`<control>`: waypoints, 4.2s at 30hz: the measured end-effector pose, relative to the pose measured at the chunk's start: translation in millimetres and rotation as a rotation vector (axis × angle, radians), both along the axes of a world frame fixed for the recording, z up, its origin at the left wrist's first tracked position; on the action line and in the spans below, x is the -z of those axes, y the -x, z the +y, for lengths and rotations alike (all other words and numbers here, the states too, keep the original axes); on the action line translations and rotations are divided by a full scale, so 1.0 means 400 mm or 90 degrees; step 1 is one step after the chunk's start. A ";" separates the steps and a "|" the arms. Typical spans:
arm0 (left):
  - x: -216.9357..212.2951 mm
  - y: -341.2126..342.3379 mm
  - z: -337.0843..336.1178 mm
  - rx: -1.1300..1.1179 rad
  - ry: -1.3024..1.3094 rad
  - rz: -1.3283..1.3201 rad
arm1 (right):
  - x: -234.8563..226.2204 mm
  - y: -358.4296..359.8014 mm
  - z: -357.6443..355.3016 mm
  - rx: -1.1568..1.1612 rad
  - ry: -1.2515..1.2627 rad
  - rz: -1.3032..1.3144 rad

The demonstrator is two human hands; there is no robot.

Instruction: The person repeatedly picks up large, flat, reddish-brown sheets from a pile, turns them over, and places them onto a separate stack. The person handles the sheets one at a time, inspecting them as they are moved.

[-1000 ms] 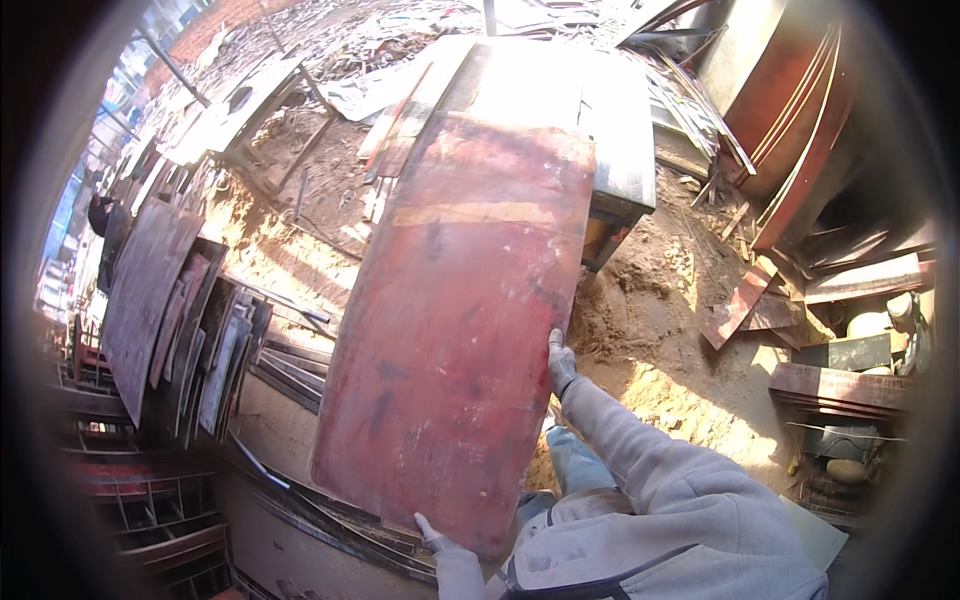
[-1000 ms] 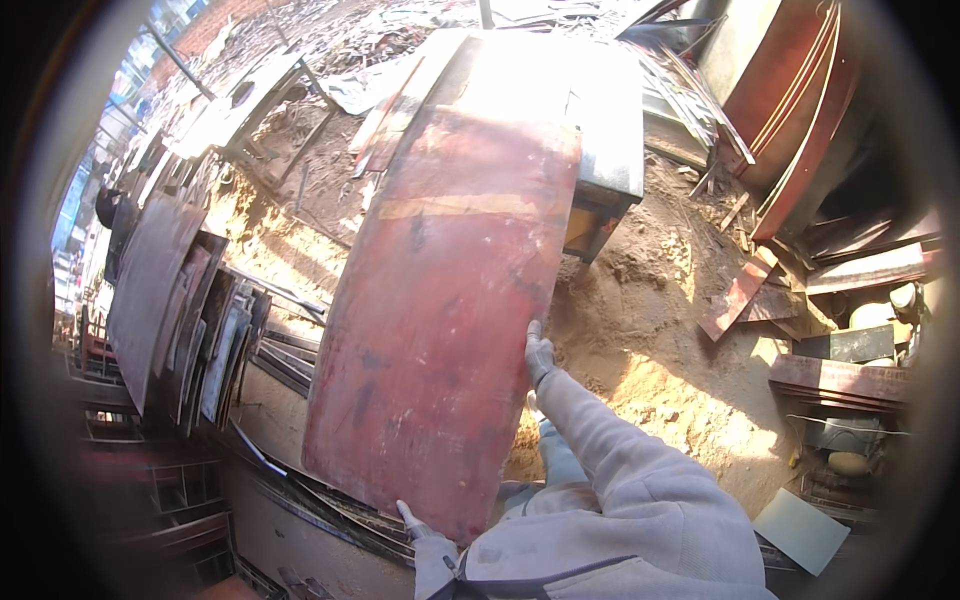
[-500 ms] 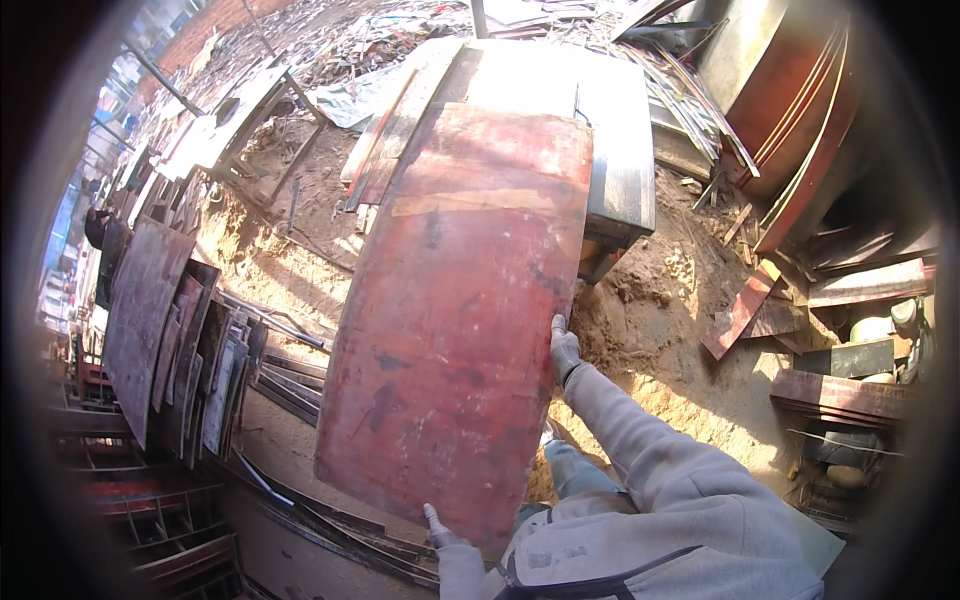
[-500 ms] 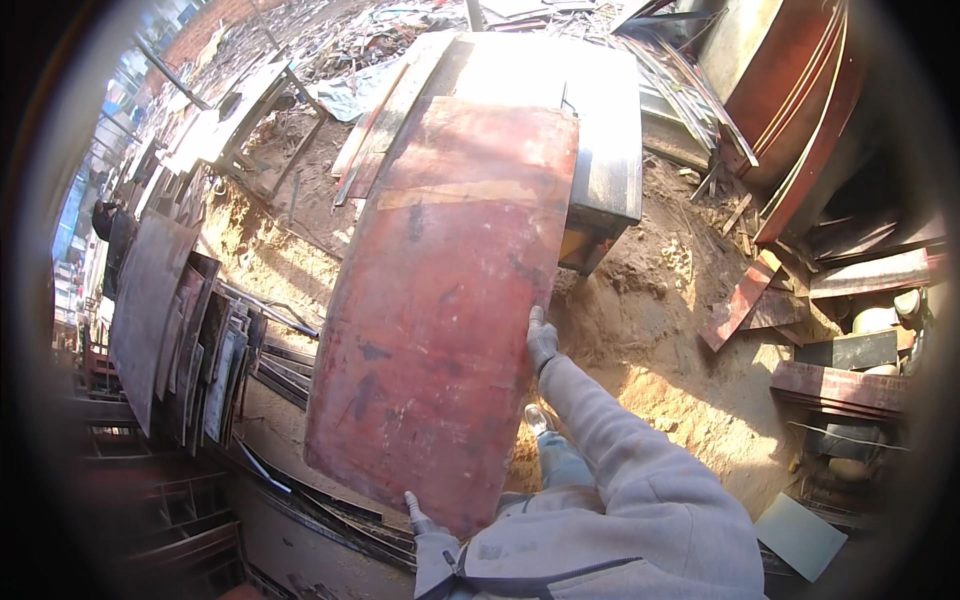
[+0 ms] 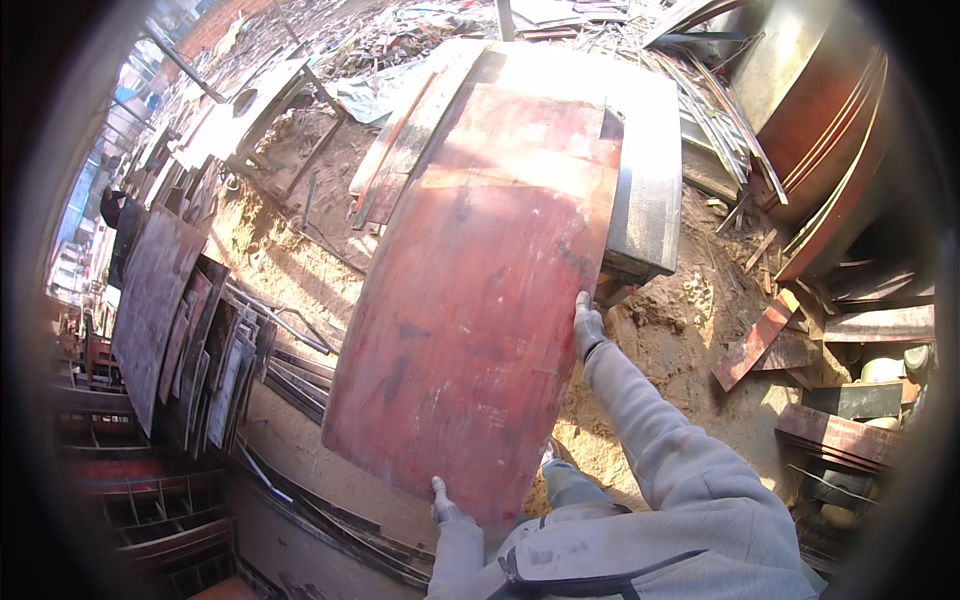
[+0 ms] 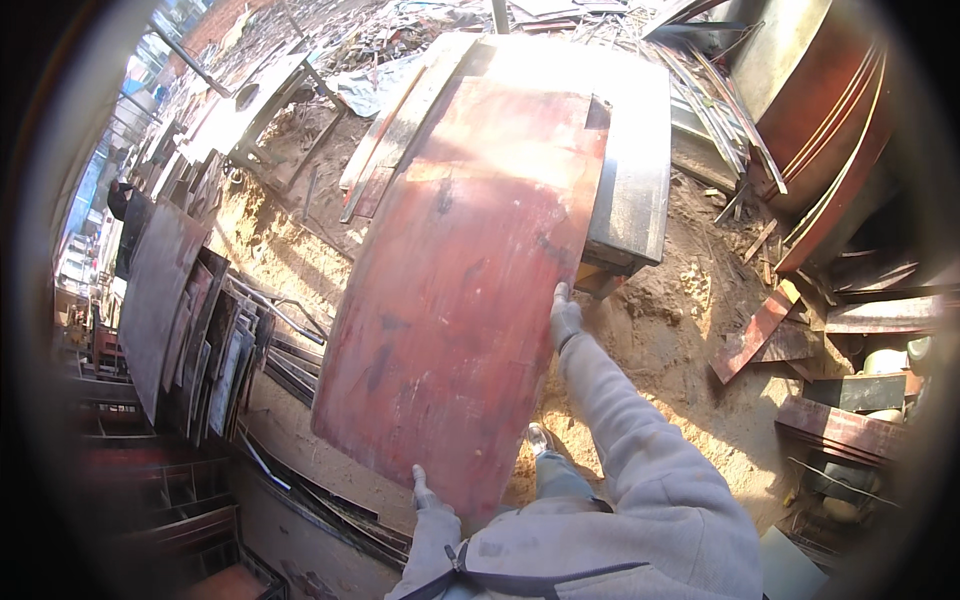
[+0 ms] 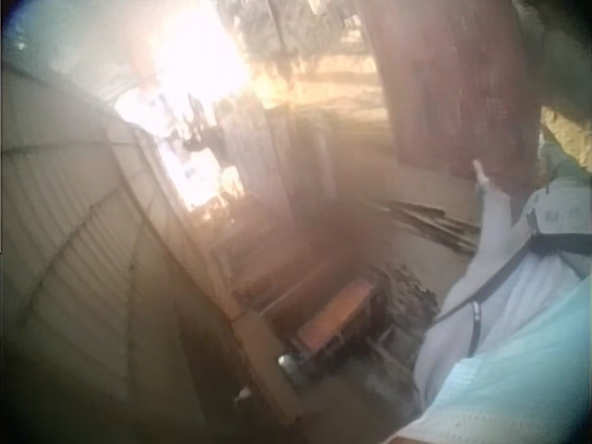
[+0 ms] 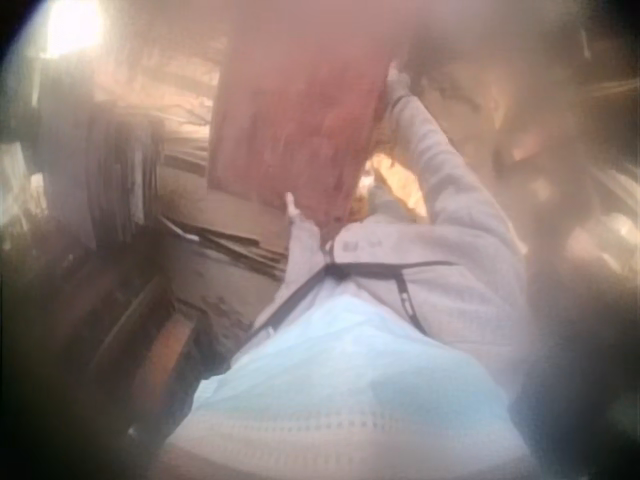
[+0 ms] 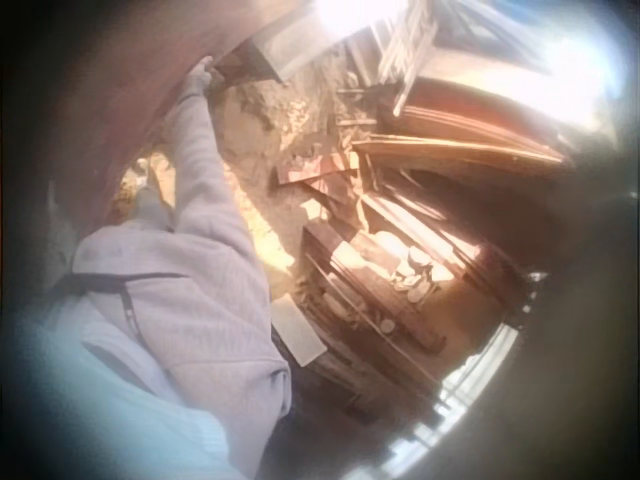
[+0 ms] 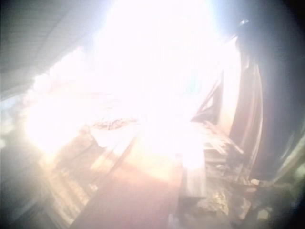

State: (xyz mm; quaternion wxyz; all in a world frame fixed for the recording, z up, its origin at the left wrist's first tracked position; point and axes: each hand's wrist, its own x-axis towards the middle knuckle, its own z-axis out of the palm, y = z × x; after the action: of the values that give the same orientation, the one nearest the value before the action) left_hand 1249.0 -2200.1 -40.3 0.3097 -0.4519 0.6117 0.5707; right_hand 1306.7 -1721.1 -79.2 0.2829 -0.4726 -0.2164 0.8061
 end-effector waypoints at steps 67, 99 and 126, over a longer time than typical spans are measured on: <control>0.002 0.654 1.085 0.171 -0.437 -0.186 | -0.051 0.520 -0.079 -0.143 -0.996 -0.860; -0.012 0.862 1.327 0.925 0.061 1.244 | -0.085 0.633 0.563 -0.327 -0.881 -0.936; 0.029 0.853 1.303 0.922 0.094 1.202 | -0.748 0.604 1.323 -0.078 -1.215 -1.181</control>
State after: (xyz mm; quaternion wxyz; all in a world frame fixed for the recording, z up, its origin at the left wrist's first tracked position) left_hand 908.0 -1678.9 -52.0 -0.0392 0.5803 0.7419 0.3336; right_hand 1065.3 -1191.9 219.9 0.2133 -0.4505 -0.8247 -0.2671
